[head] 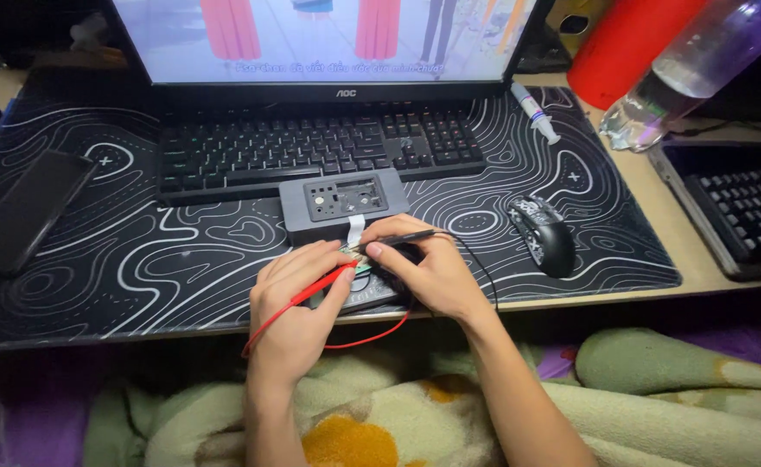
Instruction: Testing an electronic circuit board using a multimeter to check contact points
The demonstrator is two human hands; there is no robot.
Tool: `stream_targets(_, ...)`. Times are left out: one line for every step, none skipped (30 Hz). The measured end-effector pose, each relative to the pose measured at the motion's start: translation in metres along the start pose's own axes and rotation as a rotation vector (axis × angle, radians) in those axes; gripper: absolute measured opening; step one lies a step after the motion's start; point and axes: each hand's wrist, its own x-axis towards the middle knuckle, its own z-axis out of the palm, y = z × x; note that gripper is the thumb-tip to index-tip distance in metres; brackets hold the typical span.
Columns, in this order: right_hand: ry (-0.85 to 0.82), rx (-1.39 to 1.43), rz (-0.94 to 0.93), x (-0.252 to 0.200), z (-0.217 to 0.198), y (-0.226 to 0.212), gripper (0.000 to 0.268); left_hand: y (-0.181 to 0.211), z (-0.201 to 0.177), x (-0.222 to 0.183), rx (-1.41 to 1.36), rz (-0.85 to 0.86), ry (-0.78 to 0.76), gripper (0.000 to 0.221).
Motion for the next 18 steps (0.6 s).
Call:
stream_targets(-0.001,0.009,-0.003,0.0,-0.001,0.003,0.018,-0.004,0.002,-0.001,0.01,-0.001,0.0,0.011)
stream_targets(0.038,0.032,0.033,0.0,-0.002,0.006,0.018,-0.007,0.003,-0.001,-0.04,-0.003,0.005,0.012)
stream_targets(0.077,0.063,0.069,-0.001,0.001,0.009,0.017,-0.012,0.002,-0.003,-0.083,-0.006,0.009,0.014)
stream_targets(0.074,0.08,0.065,-0.001,-0.001,0.008,0.017,-0.012,0.003,-0.003,-0.066,-0.009,0.008,0.014)
stream_targets(0.075,0.068,0.073,-0.001,-0.001,0.008,0.017,-0.013,0.003,-0.003,-0.08,0.0,0.012,0.014)
stream_targets(0.076,0.056,0.081,0.0,-0.001,0.008,0.017,-0.014,0.004,-0.004,-0.095,0.009,0.017,0.015)
stream_targets(0.07,0.072,0.08,0.0,0.0,0.006,0.017,-0.013,0.004,-0.004,-0.079,0.003,0.016,0.015)
stream_targets(0.051,0.039,0.055,0.0,0.0,0.005,0.017,-0.013,0.003,-0.004,-0.088,-0.005,0.011,0.015)
stream_targets(0.029,0.004,0.025,0.001,0.0,0.003,0.016,-0.013,0.004,-0.003,-0.097,-0.011,0.013,0.016)
stream_targets(0.021,0.017,0.017,0.0,-0.002,0.008,0.016,-0.014,0.008,-0.002,-0.082,-0.015,0.018,0.016)
stream_targets(0.038,0.004,0.034,-0.001,-0.001,0.012,0.017,-0.016,0.009,-0.003,-0.102,-0.015,0.019,0.015)
stream_targets(0.054,-0.008,0.05,-0.002,0.0,0.017,0.018,-0.018,0.009,-0.004,-0.122,-0.014,0.02,0.014)
stream_targets(0.046,0.01,0.042,-0.001,0.001,0.015,0.018,-0.018,0.008,-0.005,-0.101,-0.019,0.025,0.014)
stream_targets(0.057,0.003,0.043,0.0,0.002,0.014,0.017,-0.018,0.007,-0.006,-0.107,-0.03,0.03,0.015)
stream_targets(0.078,-0.01,0.052,-0.002,0.0,0.012,0.017,-0.017,0.009,-0.006,-0.123,-0.038,0.026,0.016)
stream_targets(0.079,0.002,0.052,-0.001,0.001,0.009,0.017,-0.016,0.007,-0.007,-0.112,-0.04,0.022,0.016)
stream_targets(0.068,-0.016,0.03,-0.001,0.001,0.007,0.016,-0.015,0.006,-0.007,-0.118,-0.044,0.02,0.015)
stream_targets(0.057,-0.034,0.008,-0.001,0.0,0.004,0.014,-0.013,0.005,-0.006,-0.124,-0.049,0.018,0.015)
